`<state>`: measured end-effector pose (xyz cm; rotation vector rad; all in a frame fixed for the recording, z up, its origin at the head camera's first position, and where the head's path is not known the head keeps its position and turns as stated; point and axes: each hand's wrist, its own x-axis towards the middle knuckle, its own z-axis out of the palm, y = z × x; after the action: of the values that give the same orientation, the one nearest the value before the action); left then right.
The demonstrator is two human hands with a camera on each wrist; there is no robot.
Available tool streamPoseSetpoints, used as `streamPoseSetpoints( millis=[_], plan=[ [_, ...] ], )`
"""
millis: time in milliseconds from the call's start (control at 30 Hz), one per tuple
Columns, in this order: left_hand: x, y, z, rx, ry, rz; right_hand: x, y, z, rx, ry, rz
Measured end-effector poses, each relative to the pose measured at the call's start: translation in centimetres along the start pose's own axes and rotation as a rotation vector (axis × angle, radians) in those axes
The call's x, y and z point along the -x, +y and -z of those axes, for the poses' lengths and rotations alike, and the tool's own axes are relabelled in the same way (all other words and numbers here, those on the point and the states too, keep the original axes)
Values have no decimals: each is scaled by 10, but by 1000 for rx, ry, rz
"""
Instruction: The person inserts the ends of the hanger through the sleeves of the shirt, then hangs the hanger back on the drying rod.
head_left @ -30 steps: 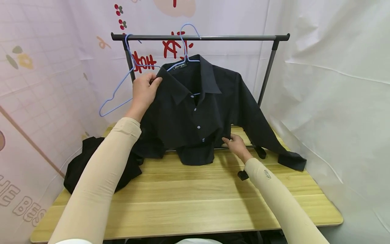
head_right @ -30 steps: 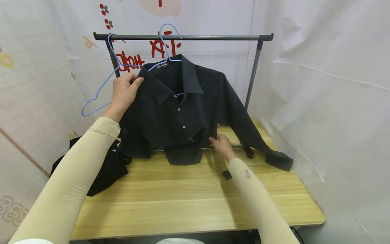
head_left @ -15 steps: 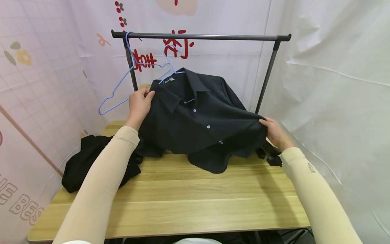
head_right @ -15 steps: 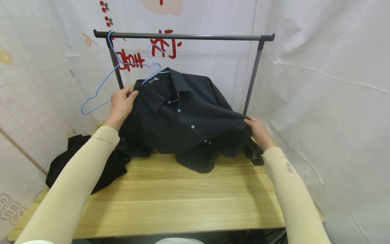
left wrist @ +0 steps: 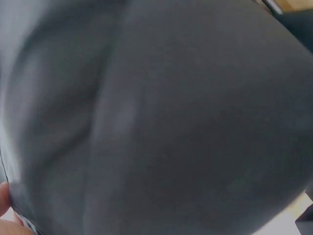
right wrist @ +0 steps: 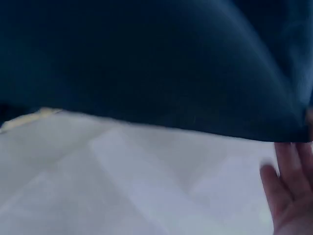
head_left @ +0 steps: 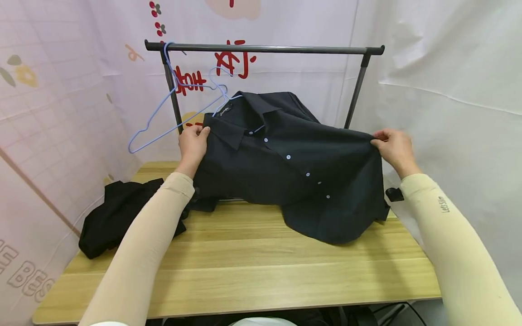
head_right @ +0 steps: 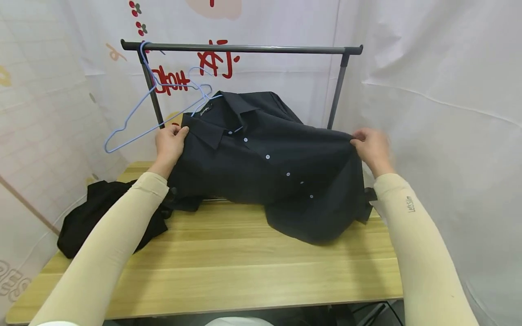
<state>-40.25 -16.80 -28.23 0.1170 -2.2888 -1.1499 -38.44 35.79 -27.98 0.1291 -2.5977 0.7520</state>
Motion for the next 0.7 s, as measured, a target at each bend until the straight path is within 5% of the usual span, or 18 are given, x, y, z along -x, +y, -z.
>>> streamPoseSetpoints(
  millis=[133,400,567,700],
  plan=[
    [5,3,-8,-20,10,9,10,-1,-45,60,51,120],
    [5,-1,-13,-69,37,-39,54,-34,-162,155,-390,494],
    [1,0,-13,-66,17,-45,92,-68,-215,268,-596,437],
    [-2,4,-11,-63,3,-32,112,-78,-244,457,-579,374]
  ],
)
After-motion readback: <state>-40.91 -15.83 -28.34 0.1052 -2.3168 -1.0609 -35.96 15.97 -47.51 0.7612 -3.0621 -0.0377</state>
